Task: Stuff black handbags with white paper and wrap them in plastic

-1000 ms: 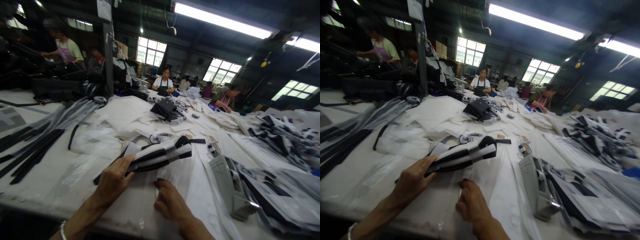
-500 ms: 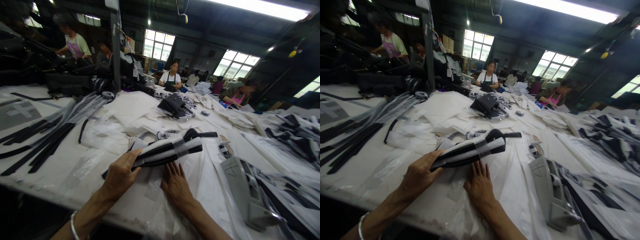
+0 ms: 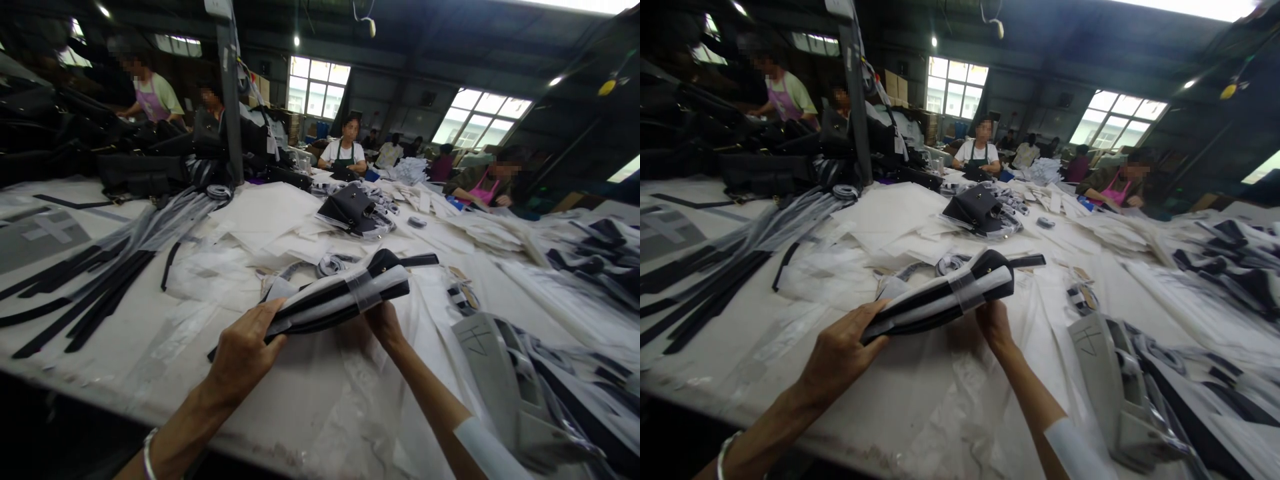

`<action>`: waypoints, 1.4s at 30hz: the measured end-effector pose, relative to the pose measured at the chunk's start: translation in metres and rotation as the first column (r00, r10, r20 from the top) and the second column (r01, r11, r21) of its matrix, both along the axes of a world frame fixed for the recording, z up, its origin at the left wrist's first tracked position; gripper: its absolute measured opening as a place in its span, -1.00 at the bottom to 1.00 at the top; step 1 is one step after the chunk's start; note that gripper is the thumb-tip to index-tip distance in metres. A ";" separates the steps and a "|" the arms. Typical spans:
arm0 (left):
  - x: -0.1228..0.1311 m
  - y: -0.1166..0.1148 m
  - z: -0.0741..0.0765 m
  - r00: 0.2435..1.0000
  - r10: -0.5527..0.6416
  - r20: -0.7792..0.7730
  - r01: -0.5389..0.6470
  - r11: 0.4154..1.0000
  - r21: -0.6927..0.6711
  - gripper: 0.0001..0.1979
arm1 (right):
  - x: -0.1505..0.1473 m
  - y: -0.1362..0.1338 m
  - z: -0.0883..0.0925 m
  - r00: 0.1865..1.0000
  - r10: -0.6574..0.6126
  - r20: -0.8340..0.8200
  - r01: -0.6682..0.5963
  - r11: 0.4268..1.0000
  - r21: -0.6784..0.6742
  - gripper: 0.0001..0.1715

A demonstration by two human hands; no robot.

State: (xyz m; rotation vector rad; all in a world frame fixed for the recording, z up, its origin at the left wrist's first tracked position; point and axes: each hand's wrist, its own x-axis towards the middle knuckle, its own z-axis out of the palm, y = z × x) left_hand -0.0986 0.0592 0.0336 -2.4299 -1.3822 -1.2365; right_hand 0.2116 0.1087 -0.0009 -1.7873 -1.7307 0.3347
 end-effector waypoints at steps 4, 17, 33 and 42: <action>0.003 -0.001 -0.001 1.000 -0.012 -0.019 0.012 1.000 -0.001 -0.57 | 0.041 -0.048 0.015 0.999 0.034 0.000 -0.034 0.992 -0.124 -0.58; 0.019 0.000 -0.006 0.993 -0.020 -0.120 0.027 0.998 0.059 -0.52 | 0.052 -0.077 0.034 0.878 0.298 0.375 -0.164 0.922 -0.350 -0.81; 0.027 0.002 -0.001 0.994 -0.025 -0.109 0.041 0.988 0.150 -0.52 | -0.016 -0.141 -0.046 0.758 0.502 0.416 -0.504 0.856 -0.115 0.04; 0.066 -0.026 -0.029 0.949 -0.184 -0.257 0.250 0.935 0.253 -0.63 | -0.064 -0.162 -0.034 0.762 0.607 0.224 -0.645 0.740 0.190 -0.55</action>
